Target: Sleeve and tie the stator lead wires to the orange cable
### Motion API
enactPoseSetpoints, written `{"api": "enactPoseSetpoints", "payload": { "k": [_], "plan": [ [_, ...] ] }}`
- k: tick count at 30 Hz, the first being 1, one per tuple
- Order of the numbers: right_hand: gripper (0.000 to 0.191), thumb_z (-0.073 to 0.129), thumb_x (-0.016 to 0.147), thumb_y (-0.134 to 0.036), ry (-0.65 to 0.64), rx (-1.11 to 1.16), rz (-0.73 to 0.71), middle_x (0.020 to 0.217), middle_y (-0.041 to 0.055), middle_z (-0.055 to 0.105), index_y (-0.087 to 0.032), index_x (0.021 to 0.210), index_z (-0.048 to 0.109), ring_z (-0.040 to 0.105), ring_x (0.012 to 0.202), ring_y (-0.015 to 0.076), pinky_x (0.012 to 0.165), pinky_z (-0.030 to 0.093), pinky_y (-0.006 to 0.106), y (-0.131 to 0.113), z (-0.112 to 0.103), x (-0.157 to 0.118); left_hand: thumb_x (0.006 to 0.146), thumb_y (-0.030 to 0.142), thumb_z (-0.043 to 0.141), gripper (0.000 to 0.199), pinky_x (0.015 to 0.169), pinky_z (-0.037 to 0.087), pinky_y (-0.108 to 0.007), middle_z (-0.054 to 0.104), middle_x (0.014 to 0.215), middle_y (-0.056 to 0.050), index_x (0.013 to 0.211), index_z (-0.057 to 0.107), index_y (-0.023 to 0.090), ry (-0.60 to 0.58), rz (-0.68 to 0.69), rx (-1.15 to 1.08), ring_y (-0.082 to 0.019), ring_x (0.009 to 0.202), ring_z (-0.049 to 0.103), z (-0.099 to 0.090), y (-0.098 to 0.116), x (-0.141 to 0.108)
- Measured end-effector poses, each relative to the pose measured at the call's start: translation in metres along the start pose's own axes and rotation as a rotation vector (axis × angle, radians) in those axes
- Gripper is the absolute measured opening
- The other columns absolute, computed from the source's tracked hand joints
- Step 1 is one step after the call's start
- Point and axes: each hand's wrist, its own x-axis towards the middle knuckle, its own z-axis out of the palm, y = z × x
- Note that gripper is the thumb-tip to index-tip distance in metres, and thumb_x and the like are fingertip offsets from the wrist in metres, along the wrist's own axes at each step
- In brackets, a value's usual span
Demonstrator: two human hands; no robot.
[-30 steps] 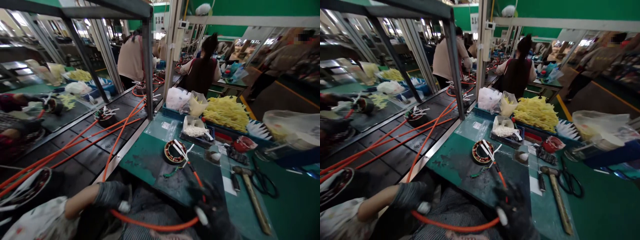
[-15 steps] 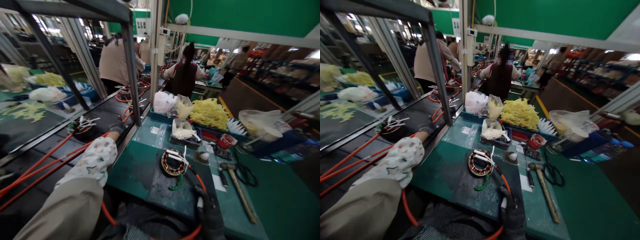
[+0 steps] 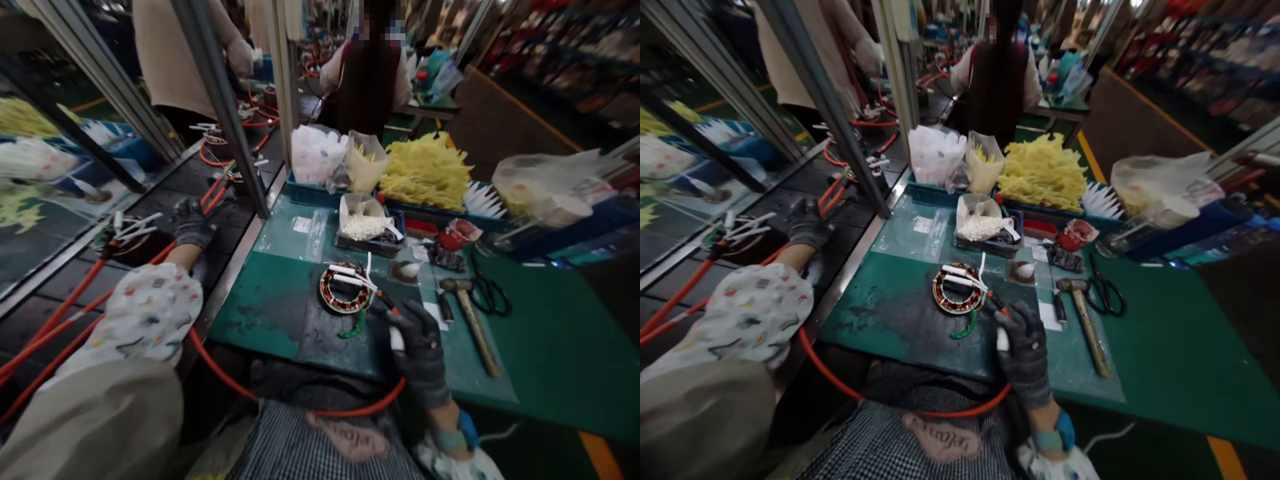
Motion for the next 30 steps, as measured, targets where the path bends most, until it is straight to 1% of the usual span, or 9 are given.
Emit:
{"api": "enactPoseSetpoints", "payload": {
  "k": [4,6,8,10,12,15,21,25,30],
  "plan": [
    [0.044,0.067,0.099,-0.019,-0.093,0.081,-0.196,0.142,0.012,0.068,-0.029,0.142,0.066,0.065,0.134,0.0312,0.113,0.057,0.053,-0.018,0.003,0.056,0.113,0.054,0.045,0.05,0.122,0.048,-0.049,0.073,0.135,-0.011,0.133,0.067,0.014,-0.052,0.188,-0.111,-0.025,0.129,0.063,0.043,0.039,-0.035],
    [0.042,0.075,0.098,-0.028,-0.188,0.031,-0.288,0.146,0.0125,0.069,-0.028,0.139,0.069,0.062,0.139,0.0341,0.116,0.053,0.058,-0.019,0.014,0.073,0.102,0.069,0.06,0.05,0.124,0.046,-0.039,0.078,0.13,-0.003,0.122,0.074,0.026,-0.179,0.45,-0.188,-0.023,0.131,0.065,0.06,0.077,-0.054],
    [0.038,0.082,0.094,-0.035,-0.276,-0.019,-0.325,0.155,0.0136,0.065,-0.027,0.131,0.074,0.057,0.144,0.0376,0.119,0.05,0.063,-0.014,0.027,0.079,0.101,0.067,0.065,0.047,0.135,0.03,-0.047,0.075,0.142,-0.001,0.133,0.073,0.033,-0.304,0.799,-0.222,-0.026,0.147,0.056,0.073,0.116,-0.068],
    [0.032,0.086,0.092,-0.035,-0.305,-0.01,-0.305,0.159,0.0142,0.062,-0.026,0.121,0.079,0.056,0.145,0.0386,0.12,0.049,0.065,-0.008,0.037,0.078,0.104,0.06,0.065,0.041,0.137,0.02,-0.049,0.074,0.146,0.0,0.136,0.072,0.036,-0.297,0.923,-0.223,-0.026,0.152,0.051,0.084,0.145,-0.075],
    [0.026,0.085,0.093,-0.031,-0.288,0.044,-0.243,0.157,0.015,0.064,-0.024,0.117,0.081,0.06,0.143,0.038,0.119,0.053,0.063,-0.005,0.043,0.073,0.105,0.055,0.067,0.035,0.134,0.023,-0.048,0.076,0.141,0.0,0.132,0.074,0.034,-0.236,0.895,-0.213,-0.026,0.148,0.053,0.093,0.16,-0.079],
    [0.024,0.085,0.093,-0.027,-0.266,0.138,-0.135,0.151,0.0151,0.069,-0.024,0.117,0.083,0.066,0.137,0.0378,0.116,0.058,0.059,-0.009,0.049,0.067,0.101,0.054,0.072,0.031,0.125,0.029,-0.048,0.079,0.128,-0.003,0.124,0.076,0.033,-0.161,0.795,-0.194,-0.028,0.136,0.057,0.094,0.161,-0.09],
    [0.027,0.079,0.099,-0.032,-0.244,0.319,-0.069,0.138,0.0083,0.077,-0.029,0.126,0.079,0.069,0.132,0.0303,0.115,0.06,0.051,-0.044,0.084,0.074,0.099,0.045,0.077,0.018,0.116,0.032,-0.046,0.08,0.112,0.002,0.115,0.076,0.036,-0.137,0.533,-0.12,-0.028,0.127,0.059,0.051,0.137,-0.142],
    [0.023,0.071,0.105,-0.03,-0.206,0.373,-0.254,0.142,0.0066,0.074,-0.031,0.128,0.078,0.063,0.141,0.0272,0.117,0.057,0.049,-0.059,0.094,0.079,0.097,0.032,0.078,0.016,0.115,0.032,-0.045,0.081,0.107,0.004,0.112,0.076,0.037,-0.079,0.37,-0.052,-0.028,0.126,0.062,0.031,0.136,-0.17],
    [0.046,0.079,0.097,-0.044,-0.314,0.366,-0.475,0.151,0.0079,0.068,-0.034,0.141,0.071,0.059,0.145,0.0316,0.12,0.052,0.057,-0.049,0.067,0.06,0.093,0.021,0.077,0.023,0.112,0.032,-0.046,0.082,0.117,0.006,0.108,0.075,0.039,-0.1,0.243,-0.029,-0.027,0.129,0.065,0.027,0.148,-0.17]
  ]
}}
